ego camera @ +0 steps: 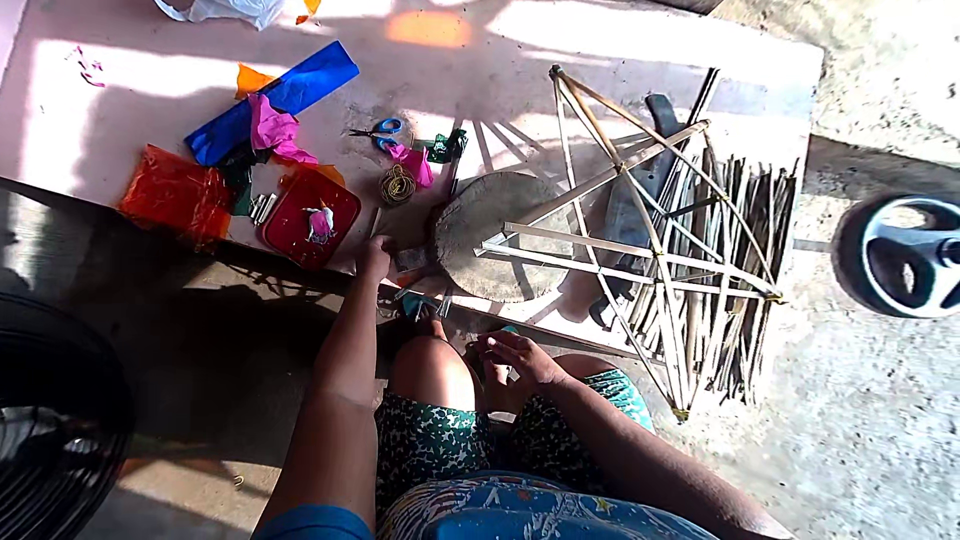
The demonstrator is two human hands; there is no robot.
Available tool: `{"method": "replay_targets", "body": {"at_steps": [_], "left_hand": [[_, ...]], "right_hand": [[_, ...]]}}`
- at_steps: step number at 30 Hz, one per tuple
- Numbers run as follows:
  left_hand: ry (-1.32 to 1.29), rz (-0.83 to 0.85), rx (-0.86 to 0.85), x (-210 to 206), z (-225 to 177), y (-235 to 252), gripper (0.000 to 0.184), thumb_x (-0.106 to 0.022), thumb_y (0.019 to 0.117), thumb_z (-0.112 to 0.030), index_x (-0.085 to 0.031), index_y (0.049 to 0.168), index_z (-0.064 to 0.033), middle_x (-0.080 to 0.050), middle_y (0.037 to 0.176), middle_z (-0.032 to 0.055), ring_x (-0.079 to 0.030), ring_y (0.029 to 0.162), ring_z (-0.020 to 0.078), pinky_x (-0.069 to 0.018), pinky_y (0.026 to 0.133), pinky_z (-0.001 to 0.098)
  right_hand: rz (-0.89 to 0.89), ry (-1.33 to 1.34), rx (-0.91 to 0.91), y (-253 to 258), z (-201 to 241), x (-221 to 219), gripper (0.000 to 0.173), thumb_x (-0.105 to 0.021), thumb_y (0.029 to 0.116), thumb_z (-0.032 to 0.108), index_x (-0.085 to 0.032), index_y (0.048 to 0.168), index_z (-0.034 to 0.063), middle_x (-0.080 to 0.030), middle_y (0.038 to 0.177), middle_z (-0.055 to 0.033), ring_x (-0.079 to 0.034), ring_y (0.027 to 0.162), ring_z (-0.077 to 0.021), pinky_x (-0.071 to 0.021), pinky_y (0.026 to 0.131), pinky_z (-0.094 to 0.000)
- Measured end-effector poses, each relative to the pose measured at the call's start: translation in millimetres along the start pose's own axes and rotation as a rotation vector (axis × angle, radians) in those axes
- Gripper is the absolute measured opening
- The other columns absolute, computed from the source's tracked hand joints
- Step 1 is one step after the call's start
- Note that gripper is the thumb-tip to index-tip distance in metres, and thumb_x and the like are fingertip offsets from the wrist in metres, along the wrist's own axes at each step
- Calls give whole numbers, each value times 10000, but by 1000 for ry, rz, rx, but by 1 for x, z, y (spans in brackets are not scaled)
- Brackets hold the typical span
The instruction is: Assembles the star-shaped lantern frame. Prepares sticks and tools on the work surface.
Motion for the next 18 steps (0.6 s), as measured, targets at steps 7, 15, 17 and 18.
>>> {"method": "replay_targets", "body": {"at_steps": [7,15,17,18], "left_hand": [[192,-78,-2,21,-32,4,317,-542,1008,-48,-695,1284,-81,-728,1227,110,-647,1218,318,-453,1059,576],[116,-91,-260,25,-131,48,307,-534,1012,-16,-656,1294,-17,-717,1229,142,-655,1207,293,-469,1072,507],[93,-118,-263,25,-162,56,308,-525,1012,-20,-661,1288,-28,-704,1242,153,-649,1210,293,-471,1070,493],[47,-134,-251,26,-175,60,304,-517,1015,-14,-656,1286,-24,-695,1254,153,-647,1207,279,-476,1065,468]], "right_hand": [[0,-101,7,9,-3,1,306,-510,1075,159,-592,1286,-48,-689,1172,-133,-689,994,-111,-555,892,-274],[52,-128,4,15,-11,0,306,-530,1068,182,-617,1261,-38,-699,1146,-131,-695,979,-114,-557,904,-286],[69,-129,2,18,-14,2,317,-535,1067,194,-618,1268,-37,-694,1164,-133,-693,993,-121,-555,919,-295],[72,-135,0,18,-15,3,322,-537,1068,201,-622,1269,-36,-697,1166,-133,-692,996,-124,-555,917,-298]]}}
Point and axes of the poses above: each hand's wrist, its own y-axis towards the middle knuckle, its own x-axis out of the back of the hand, z = x × y, the point moved 5 cm from there along y, towards the middle knuckle
